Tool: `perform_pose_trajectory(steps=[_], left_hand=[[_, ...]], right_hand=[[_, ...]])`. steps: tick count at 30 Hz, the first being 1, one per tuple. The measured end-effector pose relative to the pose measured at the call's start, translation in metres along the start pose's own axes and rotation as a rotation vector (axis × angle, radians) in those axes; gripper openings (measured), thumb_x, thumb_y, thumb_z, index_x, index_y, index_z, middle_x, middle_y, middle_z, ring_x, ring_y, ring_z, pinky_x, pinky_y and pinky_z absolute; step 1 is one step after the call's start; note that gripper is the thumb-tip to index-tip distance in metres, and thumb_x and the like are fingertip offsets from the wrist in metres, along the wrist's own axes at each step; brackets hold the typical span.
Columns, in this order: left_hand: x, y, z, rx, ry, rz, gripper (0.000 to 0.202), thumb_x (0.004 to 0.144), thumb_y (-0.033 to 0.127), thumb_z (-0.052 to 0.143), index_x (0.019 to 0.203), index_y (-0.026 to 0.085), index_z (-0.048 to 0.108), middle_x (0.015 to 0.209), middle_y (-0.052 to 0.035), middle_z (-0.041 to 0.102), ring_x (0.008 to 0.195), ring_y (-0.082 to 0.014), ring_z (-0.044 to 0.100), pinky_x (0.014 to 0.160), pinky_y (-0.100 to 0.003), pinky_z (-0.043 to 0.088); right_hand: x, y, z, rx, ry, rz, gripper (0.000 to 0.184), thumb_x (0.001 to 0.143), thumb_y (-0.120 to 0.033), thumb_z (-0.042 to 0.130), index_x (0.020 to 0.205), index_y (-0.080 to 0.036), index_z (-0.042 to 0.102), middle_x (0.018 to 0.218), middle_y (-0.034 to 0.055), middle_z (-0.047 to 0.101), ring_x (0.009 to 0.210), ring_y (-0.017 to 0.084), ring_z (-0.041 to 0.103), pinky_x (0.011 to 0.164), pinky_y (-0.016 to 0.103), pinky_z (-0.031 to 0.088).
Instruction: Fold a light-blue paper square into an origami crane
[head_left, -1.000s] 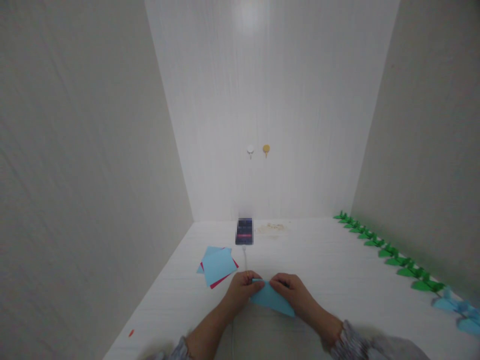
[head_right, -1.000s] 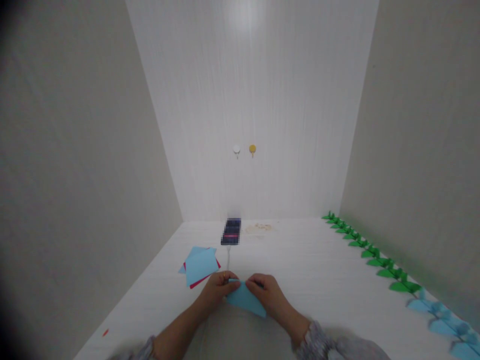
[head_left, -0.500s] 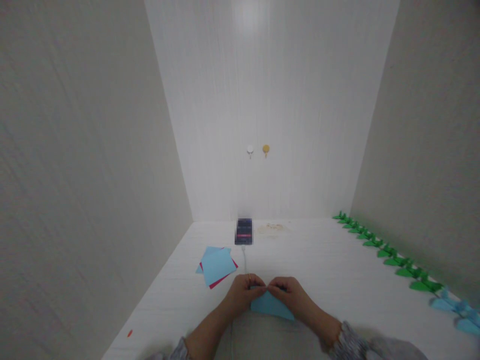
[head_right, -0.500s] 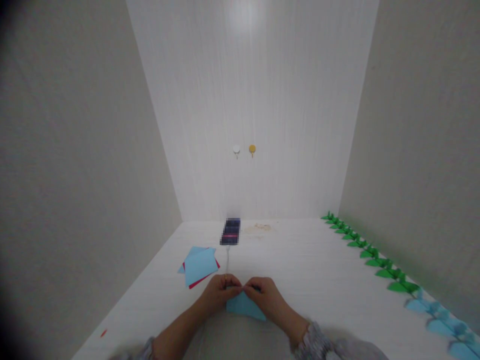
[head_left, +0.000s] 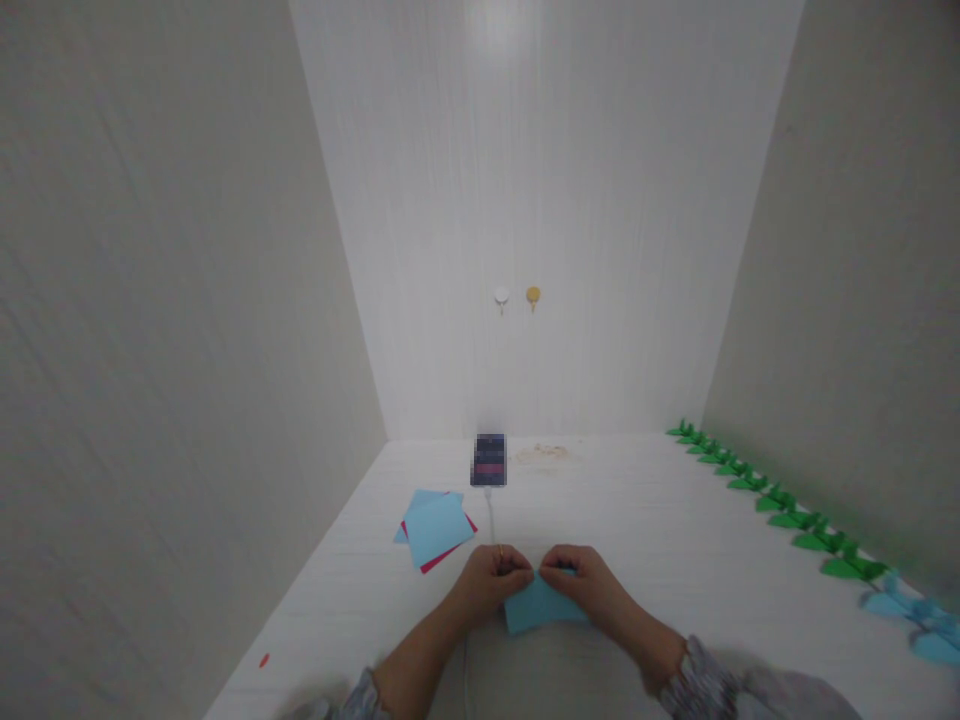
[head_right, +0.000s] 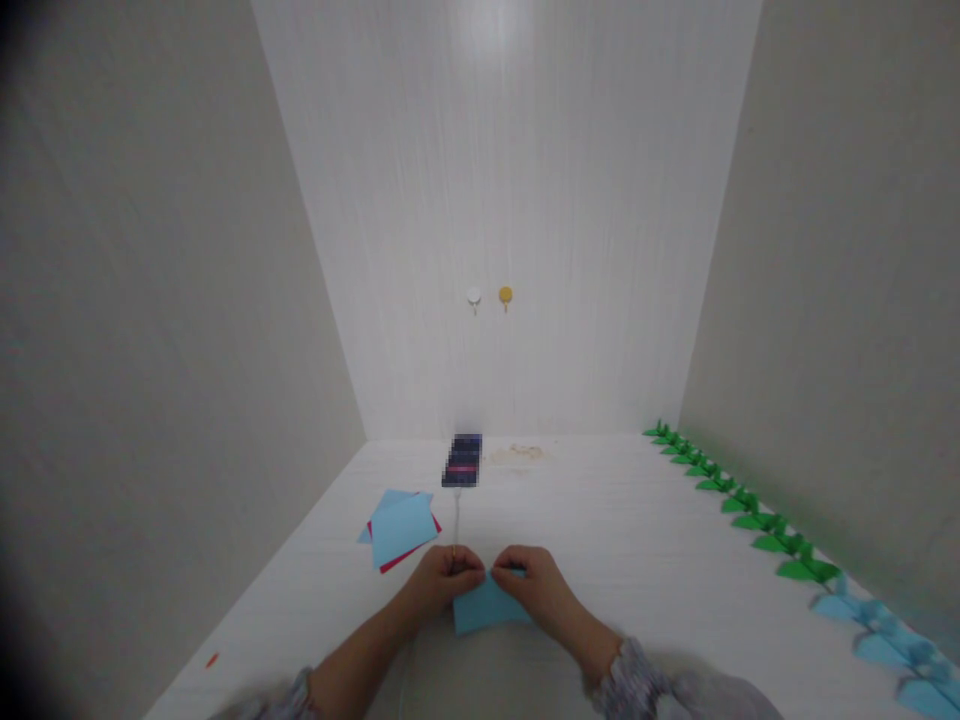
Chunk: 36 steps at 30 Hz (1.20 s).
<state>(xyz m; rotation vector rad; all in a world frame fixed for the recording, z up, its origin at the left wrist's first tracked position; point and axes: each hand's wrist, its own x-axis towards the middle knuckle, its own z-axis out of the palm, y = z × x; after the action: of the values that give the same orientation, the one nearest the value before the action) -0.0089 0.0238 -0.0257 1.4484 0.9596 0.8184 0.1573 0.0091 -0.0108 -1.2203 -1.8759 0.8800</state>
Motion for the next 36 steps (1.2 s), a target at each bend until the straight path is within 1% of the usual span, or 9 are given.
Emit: perform_pose_trajectory(steps=[6, 12, 18, 22, 26, 30, 33, 36], left_hand=[[0.0, -0.002, 0.0, 0.116, 0.017, 0.028, 0.026, 0.059, 0.035, 0.056, 0.066, 0.01, 0.057, 0.053, 0.0014, 0.051, 0.046, -0.006, 0.04, 0.046, -0.019, 0.029], [0.001, -0.005, 0.0, 0.095, 0.028, 0.022, 0.023, 0.059, 0.033, 0.056, 0.066, 0.01, 0.057, 0.053, 0.001, 0.051, 0.047, -0.0062, 0.04, 0.046, -0.019, 0.029], [-0.001, 0.003, 0.0, 0.046, 0.054, 0.012, 0.021, 0.058, 0.031, 0.058, 0.063, 0.011, 0.056, 0.051, 0.0023, 0.05, 0.046, -0.0058, 0.039, 0.045, -0.019, 0.028], [-0.003, 0.011, -0.001, 0.026, 0.086, -0.008, 0.022, 0.056, 0.032, 0.059, 0.06, 0.011, 0.054, 0.048, 0.0033, 0.047, 0.044, -0.0053, 0.036, 0.044, -0.019, 0.026], [-0.003, 0.01, -0.001, 0.038, 0.071, 0.003, 0.023, 0.056, 0.033, 0.059, 0.061, 0.011, 0.055, 0.048, 0.0035, 0.047, 0.044, -0.0054, 0.037, 0.045, -0.019, 0.026], [-0.001, 0.004, -0.001, 0.045, 0.045, 0.002, 0.025, 0.057, 0.035, 0.059, 0.066, 0.012, 0.056, 0.051, 0.0026, 0.05, 0.045, -0.0058, 0.038, 0.045, -0.019, 0.027], [0.0, 0.001, 0.0, 0.042, 0.021, -0.003, 0.027, 0.057, 0.036, 0.058, 0.069, 0.012, 0.057, 0.054, 0.002, 0.052, 0.047, -0.0064, 0.04, 0.046, -0.02, 0.029], [0.0, 0.0, 0.0, 0.046, 0.017, -0.003, 0.029, 0.057, 0.037, 0.058, 0.07, 0.012, 0.057, 0.054, 0.0021, 0.051, 0.047, -0.0063, 0.04, 0.047, -0.02, 0.029]], right_hand=[[0.001, 0.0, 0.002, -0.05, -0.012, -0.027, 0.018, 0.067, -0.021, 0.046, 0.063, -0.013, 0.062, 0.06, 0.0023, 0.06, 0.06, 0.014, 0.052, 0.054, 0.02, 0.038], [-0.001, 0.0, 0.001, -0.05, -0.006, -0.036, 0.019, 0.067, -0.021, 0.045, 0.065, -0.014, 0.062, 0.062, 0.0019, 0.06, 0.062, 0.014, 0.053, 0.056, 0.02, 0.038], [0.001, 0.004, -0.004, 0.007, 0.005, 0.002, 0.018, 0.066, -0.023, 0.047, 0.062, -0.014, 0.062, 0.058, 0.0007, 0.059, 0.058, 0.012, 0.05, 0.052, 0.02, 0.036], [0.003, 0.011, -0.005, 0.131, 0.028, 0.096, 0.017, 0.065, -0.025, 0.048, 0.061, -0.013, 0.06, 0.049, -0.0013, 0.052, 0.047, 0.009, 0.044, 0.044, 0.019, 0.032], [0.004, 0.015, -0.004, 0.182, 0.051, 0.142, 0.015, 0.064, -0.026, 0.05, 0.062, -0.014, 0.058, 0.045, -0.0031, 0.046, 0.043, 0.008, 0.039, 0.041, 0.018, 0.029], [0.004, 0.013, -0.002, 0.147, 0.048, 0.126, 0.015, 0.064, -0.026, 0.05, 0.063, -0.014, 0.059, 0.045, -0.0033, 0.045, 0.042, 0.007, 0.037, 0.04, 0.018, 0.028], [0.003, 0.011, 0.0, 0.084, 0.052, 0.075, 0.014, 0.064, -0.025, 0.051, 0.064, -0.014, 0.06, 0.048, -0.0025, 0.049, 0.045, 0.008, 0.039, 0.042, 0.018, 0.029], [0.003, 0.009, 0.001, 0.036, 0.064, 0.056, 0.014, 0.063, -0.024, 0.051, 0.064, -0.014, 0.061, 0.051, -0.0015, 0.053, 0.047, 0.009, 0.042, 0.044, 0.019, 0.03]])
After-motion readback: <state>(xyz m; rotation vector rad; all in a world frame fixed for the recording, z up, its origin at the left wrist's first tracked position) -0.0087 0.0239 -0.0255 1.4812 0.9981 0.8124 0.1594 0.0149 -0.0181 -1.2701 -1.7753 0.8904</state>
